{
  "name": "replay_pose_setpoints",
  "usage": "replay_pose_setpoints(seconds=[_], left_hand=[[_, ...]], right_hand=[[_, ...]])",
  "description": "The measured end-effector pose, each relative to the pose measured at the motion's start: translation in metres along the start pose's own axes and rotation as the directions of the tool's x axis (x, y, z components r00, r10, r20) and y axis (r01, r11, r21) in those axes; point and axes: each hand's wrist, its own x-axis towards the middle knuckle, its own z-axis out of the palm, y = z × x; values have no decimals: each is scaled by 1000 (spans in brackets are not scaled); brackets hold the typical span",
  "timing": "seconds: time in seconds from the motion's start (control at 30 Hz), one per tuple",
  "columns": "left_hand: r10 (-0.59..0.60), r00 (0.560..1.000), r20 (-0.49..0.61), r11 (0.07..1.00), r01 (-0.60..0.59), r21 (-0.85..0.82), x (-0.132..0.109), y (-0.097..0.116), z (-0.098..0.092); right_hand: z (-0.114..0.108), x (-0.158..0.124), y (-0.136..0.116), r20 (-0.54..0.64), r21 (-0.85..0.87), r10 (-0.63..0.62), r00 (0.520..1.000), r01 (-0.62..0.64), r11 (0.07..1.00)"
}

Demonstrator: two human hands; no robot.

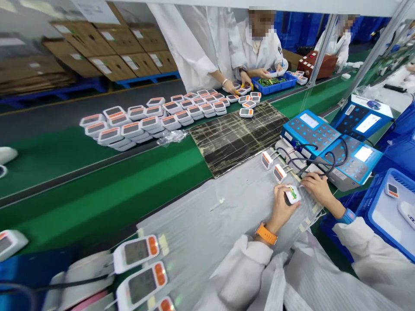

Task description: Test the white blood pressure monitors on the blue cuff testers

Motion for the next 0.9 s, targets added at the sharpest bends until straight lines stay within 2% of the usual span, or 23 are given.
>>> replay_pose_setpoints(seconds=[0.07, 0.17, 0.37, 0.53, 0.7, 0.8, 0.9], left_hand=[[-58, 997, -48, 996, 54, -65, -2, -9, 8], [-108, 991, -82, 985, 95, -144, -6, -17, 10], [-119, 989, -93, 985, 106, -135, -10, -20, 9], [-109, 990, -94, 985, 96, -142, -11, -21, 10], [-115, 988, -100, 992, 109, -71, -10, -18, 6], [-116, 988, -102, 993, 115, -11, -10, -11, 4], [-124, 988, -94, 991, 128, 45, -13, -11, 6]], right_hand=[[-1, 7, -6, 15, 41, 52, 999, -53, 998], [-1, 13, -16, 53, 87, 56, 997, -61, 994], [3, 19, -28, 53, 86, 107, 993, -111, 990], [-3, 21, -27, 45, 172, 93, 995, -99, 980], [-7, 24, -27, 65, 206, 79, 995, -91, 974], [-6, 24, -31, 21, 163, 70, 997, -72, 984], [4, 24, -34, -54, 124, 34, 998, -27, 992]])
